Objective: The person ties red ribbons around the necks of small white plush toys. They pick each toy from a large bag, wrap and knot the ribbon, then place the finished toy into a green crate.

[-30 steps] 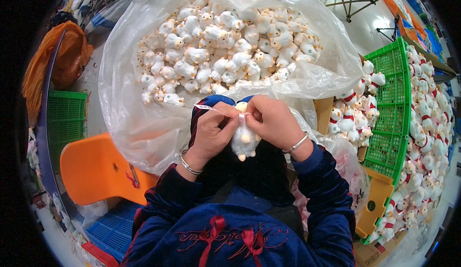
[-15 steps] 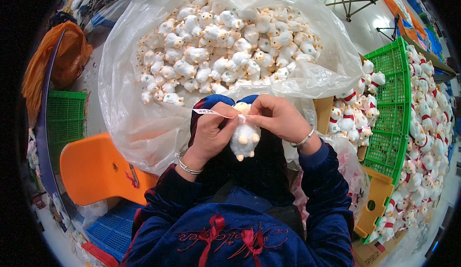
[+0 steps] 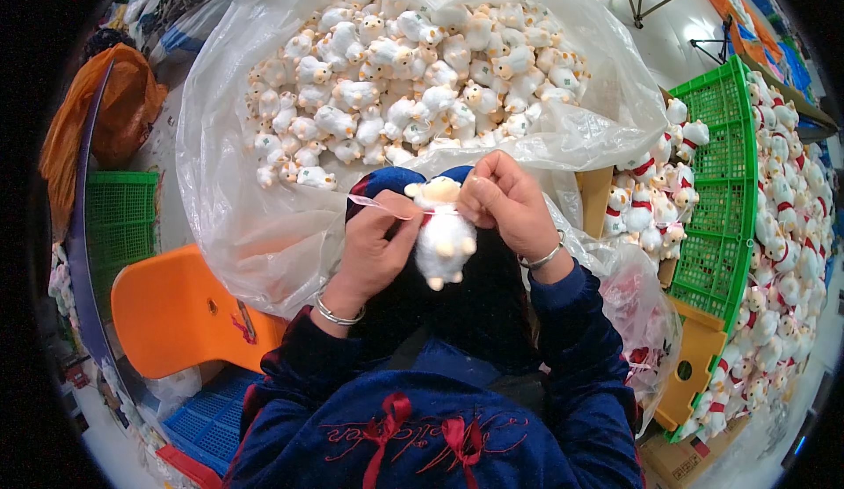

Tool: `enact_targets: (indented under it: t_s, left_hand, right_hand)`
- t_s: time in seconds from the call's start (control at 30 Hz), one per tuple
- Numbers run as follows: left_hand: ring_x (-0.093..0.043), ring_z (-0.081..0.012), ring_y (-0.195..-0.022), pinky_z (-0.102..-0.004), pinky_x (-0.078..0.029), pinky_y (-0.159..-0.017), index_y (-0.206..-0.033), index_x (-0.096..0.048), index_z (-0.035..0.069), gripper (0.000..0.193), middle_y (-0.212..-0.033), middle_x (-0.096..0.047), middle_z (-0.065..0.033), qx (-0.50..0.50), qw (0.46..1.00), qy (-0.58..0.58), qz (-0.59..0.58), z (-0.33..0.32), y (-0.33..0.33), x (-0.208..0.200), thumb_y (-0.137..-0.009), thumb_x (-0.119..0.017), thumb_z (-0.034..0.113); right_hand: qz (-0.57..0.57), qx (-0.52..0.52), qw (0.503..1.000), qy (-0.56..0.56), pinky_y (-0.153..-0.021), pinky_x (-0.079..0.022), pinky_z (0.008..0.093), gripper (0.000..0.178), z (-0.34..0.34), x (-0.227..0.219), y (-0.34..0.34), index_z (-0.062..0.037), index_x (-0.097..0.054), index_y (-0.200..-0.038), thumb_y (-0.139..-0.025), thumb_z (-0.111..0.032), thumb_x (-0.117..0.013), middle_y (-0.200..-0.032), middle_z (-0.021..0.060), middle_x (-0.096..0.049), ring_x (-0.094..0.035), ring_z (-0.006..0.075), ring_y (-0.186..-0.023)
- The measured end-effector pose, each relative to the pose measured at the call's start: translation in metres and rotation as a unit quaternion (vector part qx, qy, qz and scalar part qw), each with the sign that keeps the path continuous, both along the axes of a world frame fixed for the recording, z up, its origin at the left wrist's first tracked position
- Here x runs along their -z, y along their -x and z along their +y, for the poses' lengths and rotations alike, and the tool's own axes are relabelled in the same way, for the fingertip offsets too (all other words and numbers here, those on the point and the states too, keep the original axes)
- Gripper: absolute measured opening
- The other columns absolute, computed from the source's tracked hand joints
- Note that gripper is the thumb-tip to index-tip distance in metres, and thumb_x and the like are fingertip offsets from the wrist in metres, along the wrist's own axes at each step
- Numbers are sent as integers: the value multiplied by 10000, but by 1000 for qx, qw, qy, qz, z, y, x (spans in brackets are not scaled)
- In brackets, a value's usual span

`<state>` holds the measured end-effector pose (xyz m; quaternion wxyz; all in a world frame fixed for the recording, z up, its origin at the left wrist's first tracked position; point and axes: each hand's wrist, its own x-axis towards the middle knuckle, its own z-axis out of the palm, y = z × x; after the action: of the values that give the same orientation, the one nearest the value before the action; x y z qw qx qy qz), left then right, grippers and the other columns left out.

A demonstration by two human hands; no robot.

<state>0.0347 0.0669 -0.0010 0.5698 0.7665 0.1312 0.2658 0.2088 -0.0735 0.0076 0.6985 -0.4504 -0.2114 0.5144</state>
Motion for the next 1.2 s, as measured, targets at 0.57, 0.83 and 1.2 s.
enact_targets:
  t_s: [0.57, 0.83, 1.2]
  left_hand:
    - [-670, -110, -867, -250, -525, -768, -1035, -732, -25, 114, -982, -728, -60, -10, 985, 168, 29, -8, 5, -5, -955, -661, 16]
    - [-652, -81, -856, -228, -521, -747, -1032, -735, -7, 152, -953, -708, -40, 129, 970, 195, 61, 6, 15, -21, -958, -604, 13]
    - [-608, -21, -780, -180, -485, -691, -1032, -689, 14, 96, -916, -696, 9, 65, 927, 334, 158, -3, 11, -32, -968, -697, 85]
  right_hand:
    - [-511, -25, 846, 149, -659, -532, 343, 240, 4, -32, 23, -30, -633, -981, -870, -179, -786, -848, 101, -634, -640, 249, -695]
    - [-537, -7, 832, 141, -658, -546, 363, 166, 8, -26, 35, -80, -684, -986, -869, -177, -750, -881, 111, -687, -696, 299, -771]
    - [-527, 104, 839, 82, -554, -462, 279, 117, -3, -4, 52, -21, -666, -930, -832, -2, -727, -756, 65, -599, -590, 152, -602]
